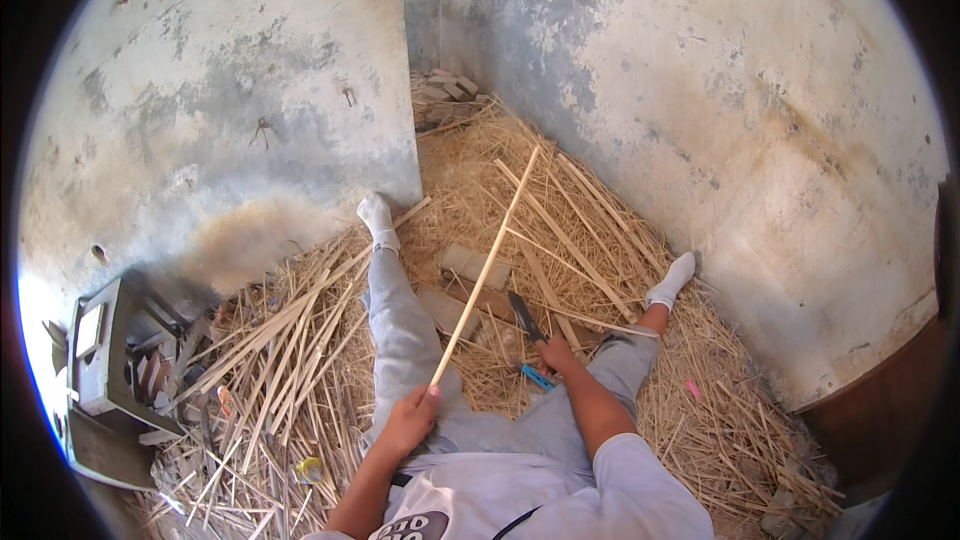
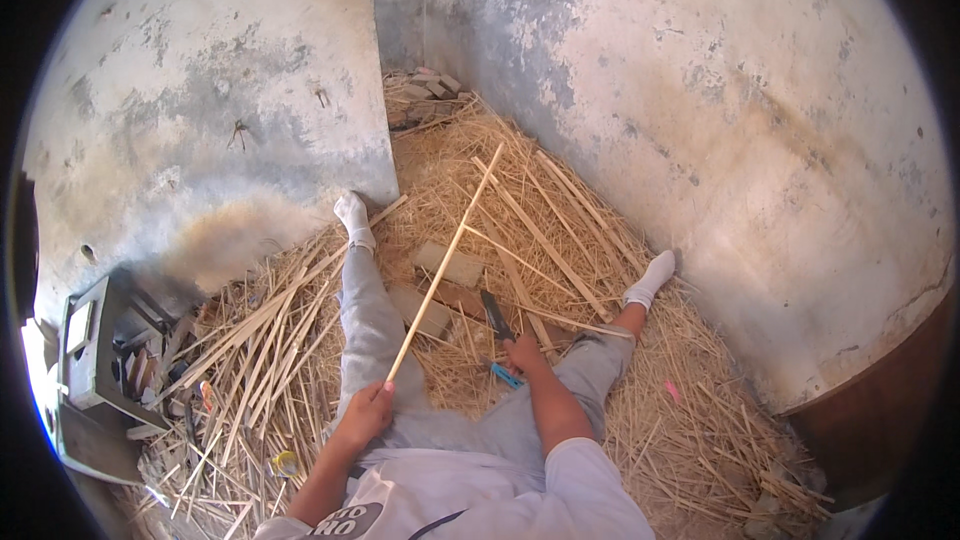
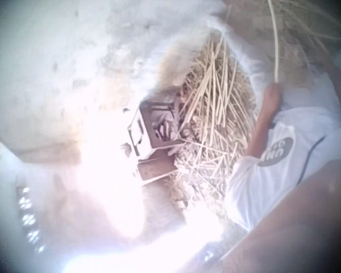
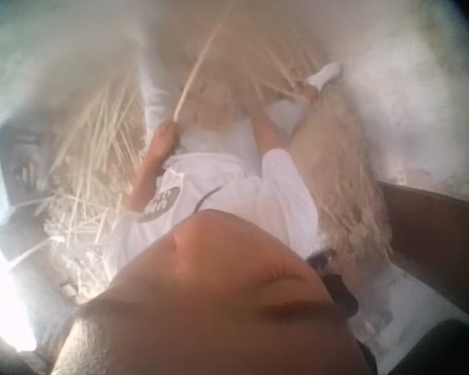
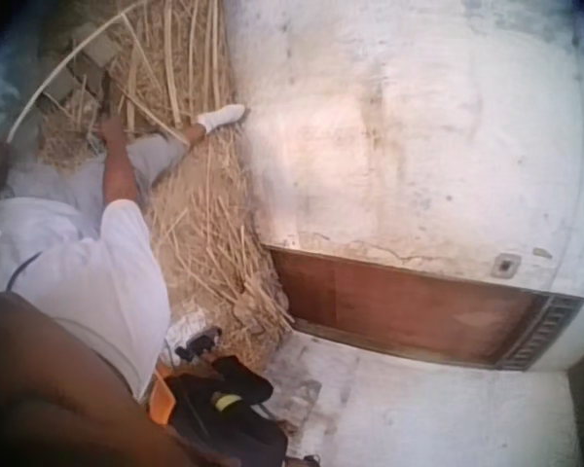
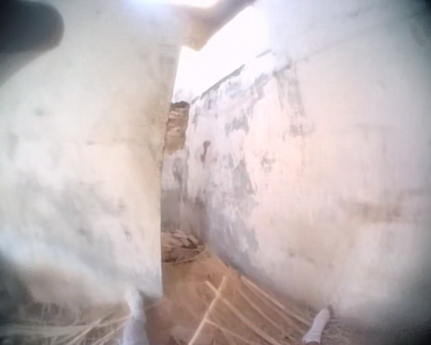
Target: The person sits on a straw-covered floor and uses a knife to split long bamboo stalks into thin strips. They hold the stalks with one hand and use the knife to carefully split the material lengthwise, occasionally using a utility knife to refine the strips.
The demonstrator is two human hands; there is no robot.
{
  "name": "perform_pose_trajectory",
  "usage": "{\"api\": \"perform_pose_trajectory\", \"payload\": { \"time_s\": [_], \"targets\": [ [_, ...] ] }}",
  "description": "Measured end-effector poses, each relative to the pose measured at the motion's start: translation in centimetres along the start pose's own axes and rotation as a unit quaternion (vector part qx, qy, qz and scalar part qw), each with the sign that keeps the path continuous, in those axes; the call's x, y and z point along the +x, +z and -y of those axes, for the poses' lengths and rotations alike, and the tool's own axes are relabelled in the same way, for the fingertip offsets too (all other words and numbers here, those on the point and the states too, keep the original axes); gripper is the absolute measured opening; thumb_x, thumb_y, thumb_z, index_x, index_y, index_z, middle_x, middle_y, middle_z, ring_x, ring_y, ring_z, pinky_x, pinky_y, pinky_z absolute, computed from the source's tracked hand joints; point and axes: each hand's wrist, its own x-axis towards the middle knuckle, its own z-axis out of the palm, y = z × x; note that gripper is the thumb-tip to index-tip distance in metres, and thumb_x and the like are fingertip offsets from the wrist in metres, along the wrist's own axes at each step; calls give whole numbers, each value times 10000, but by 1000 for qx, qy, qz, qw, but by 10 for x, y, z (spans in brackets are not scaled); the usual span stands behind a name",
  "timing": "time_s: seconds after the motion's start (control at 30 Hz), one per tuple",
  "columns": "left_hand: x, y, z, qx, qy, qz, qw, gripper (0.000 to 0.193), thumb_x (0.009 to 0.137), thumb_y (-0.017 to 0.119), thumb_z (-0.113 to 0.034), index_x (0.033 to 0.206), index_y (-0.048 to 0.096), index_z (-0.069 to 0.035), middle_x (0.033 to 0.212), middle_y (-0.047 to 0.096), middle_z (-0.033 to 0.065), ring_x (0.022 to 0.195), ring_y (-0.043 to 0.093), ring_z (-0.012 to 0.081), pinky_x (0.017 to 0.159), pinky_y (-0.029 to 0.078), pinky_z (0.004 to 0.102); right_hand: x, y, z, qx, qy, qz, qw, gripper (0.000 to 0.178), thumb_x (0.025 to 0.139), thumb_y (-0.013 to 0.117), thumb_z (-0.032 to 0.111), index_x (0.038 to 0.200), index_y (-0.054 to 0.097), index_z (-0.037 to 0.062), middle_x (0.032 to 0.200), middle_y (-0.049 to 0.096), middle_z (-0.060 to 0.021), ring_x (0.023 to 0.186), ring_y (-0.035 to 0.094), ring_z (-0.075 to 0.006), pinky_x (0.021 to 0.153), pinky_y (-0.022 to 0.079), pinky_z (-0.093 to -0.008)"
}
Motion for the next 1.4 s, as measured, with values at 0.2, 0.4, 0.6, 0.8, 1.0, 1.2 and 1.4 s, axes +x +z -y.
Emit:
{"api": "perform_pose_trajectory", "payload": {
  "time_s": [0.2,0.4,0.6,0.8,1.0,1.2,1.4],
  "targets": [
    [-8,0,-6,-51,-12,-18,998,353,1053,504,-393,884,520,-83,608,413,-41,461,372,69,411,302,253,-61,-23,51,-101,-189,-143,966,356,929,600,317,872,669,-28,690,652,-192,696,679,-347,660,517,-459],
    [-9,1,-4,-27,-14,-33,999,394,1036,531,-414,877,553,-54,604,437,-25,473,412,87,422,333,276,-102,-39,81,-27,-274,-160,948,286,886,660,312,868,688,28,677,633,-207,651,629,-399,616,485,-474],
    [-10,10,0,201,105,-97,969,408,972,613,-364,855,579,26,647,585,176,586,592,347,569,450,442,-134,-39,100,-133,-481,-154,853,218,765,718,235,885,686,55,704,658,-155,654,658,-332,572,502,-425],
    [-30,24,-21,286,125,-78,947,278,896,655,-247,871,593,23,716,613,250,672,597,415,659,483,450,-146,-64,159,-209,-643,-124,726,250,630,712,154,865,679,75,717,676,-103,612,673,-288,555,536,-407],
    [-31,20,-10,308,129,-32,942,195,878,637,-166,866,577,19,736,632,265,715,627,467,663,497,473,-6,-165,147,263,29,-390,882,406,1006,538,260,701,590,-2,549,518,-108,404,464,-232,465,439,-454],
    [-24,15,-18,267,85,-86,956,219,879,666,-190,854,581,10,711,630,213,657,636,361,634,493,440,-6,-106,102,-5,-75,-242,967,463,939,618,349,627,542,16,531,463,-115,491,484,-231,522,393,-423],
    [-8,16,-5,207,70,-74,973,292,937,672,-266,869,595,7,667,579,105,607,516,188,584,446,366,1,11,-4,-143,-217,-263,929,397,855,730,330,694,618,-14,626,555,-150,620,597,-341,612,456,-453]
  ]
}}
